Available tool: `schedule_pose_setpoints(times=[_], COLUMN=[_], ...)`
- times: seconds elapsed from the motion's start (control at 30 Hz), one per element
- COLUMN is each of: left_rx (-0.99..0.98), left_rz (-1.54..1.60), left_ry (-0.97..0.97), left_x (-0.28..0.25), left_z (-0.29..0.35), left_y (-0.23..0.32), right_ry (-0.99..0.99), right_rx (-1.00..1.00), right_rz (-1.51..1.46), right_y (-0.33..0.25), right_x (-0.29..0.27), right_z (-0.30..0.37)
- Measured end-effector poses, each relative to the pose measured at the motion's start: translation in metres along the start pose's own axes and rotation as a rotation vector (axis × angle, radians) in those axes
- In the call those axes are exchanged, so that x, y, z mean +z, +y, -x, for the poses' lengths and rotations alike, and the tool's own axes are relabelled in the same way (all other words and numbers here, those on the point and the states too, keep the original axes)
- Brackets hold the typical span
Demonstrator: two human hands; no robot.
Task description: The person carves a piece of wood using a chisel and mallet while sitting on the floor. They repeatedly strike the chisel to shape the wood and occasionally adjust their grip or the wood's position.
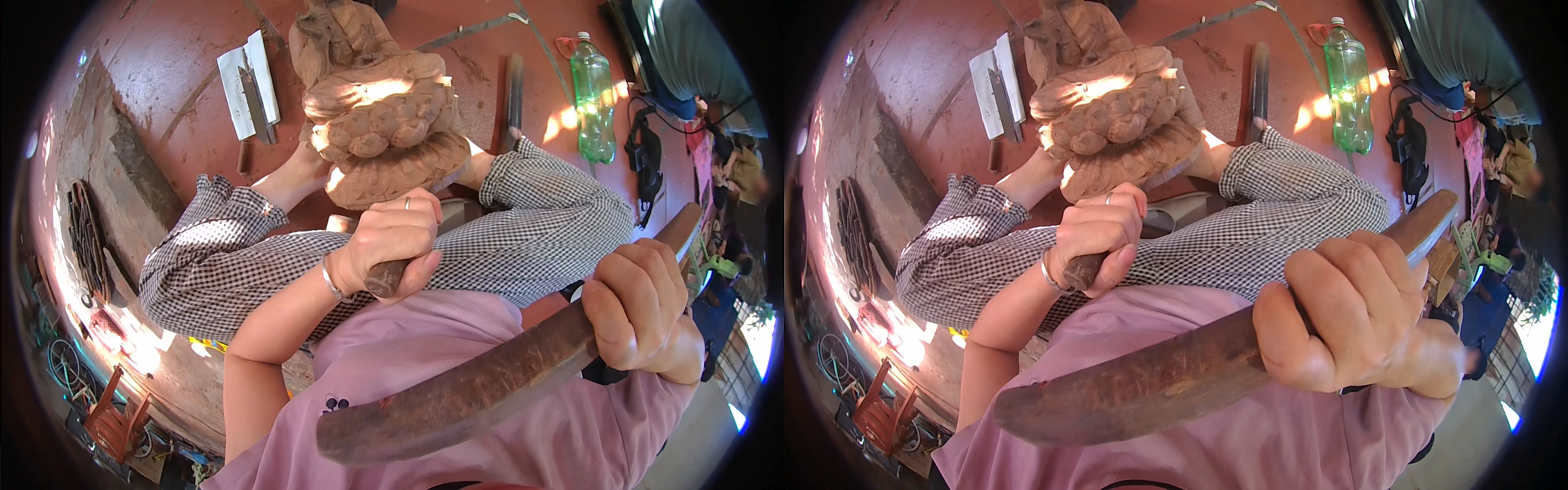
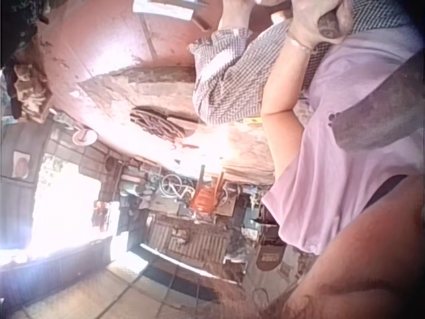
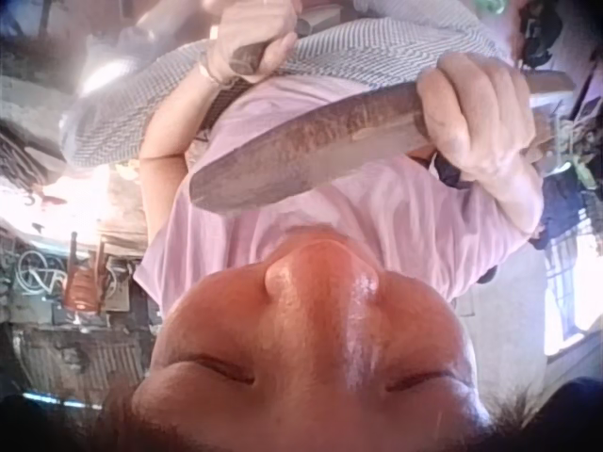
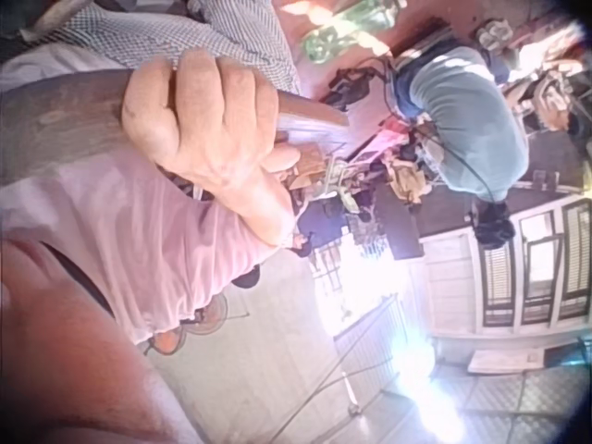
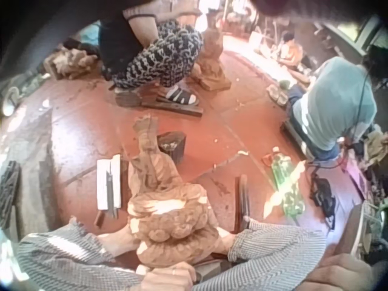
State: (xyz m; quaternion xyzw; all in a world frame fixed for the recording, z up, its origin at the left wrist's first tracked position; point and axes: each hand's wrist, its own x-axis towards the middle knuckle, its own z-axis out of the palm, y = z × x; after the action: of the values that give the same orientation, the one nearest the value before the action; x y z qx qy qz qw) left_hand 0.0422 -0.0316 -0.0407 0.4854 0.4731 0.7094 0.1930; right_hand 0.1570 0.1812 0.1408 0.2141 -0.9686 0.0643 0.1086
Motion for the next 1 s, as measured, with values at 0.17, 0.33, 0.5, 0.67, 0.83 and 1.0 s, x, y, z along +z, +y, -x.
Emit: schedule_pose_setpoints(times=[0.17,0.33,0.5,0.67,0.83,1.0], left_rx=[0.009,0.038,0.050,0.049,0.071,0.117], left_rz=[-0.018,-0.058,-0.079,-0.107,-0.167,-0.197], left_ry=[0.018,0.016,0.011,0.034,0.038,0.107], left_x=[0.003,0.007,0.012,0.018,0.022,0.028], left_z=[0.002,0.008,0.007,0.006,0.004,0.005], left_y=[0.001,-0.001,0.000,-0.001,-0.006,-0.006], right_ry=[-0.081,-0.155,-0.039,-0.070,-0.133,-0.070], right_rx=[-0.074,-0.065,-0.038,-0.013,-0.033,-0.014], right_rz=[0.138,0.334,0.136,0.135,0.277,0.177], right_y=[0.002,0.001,0.004,0.007,0.013,0.024], right_x=[-0.002,-0.004,0.003,0.001,-0.002,0.006], right_z=[-0.001,-0.004,0.003,0.009,0.015,0.032])
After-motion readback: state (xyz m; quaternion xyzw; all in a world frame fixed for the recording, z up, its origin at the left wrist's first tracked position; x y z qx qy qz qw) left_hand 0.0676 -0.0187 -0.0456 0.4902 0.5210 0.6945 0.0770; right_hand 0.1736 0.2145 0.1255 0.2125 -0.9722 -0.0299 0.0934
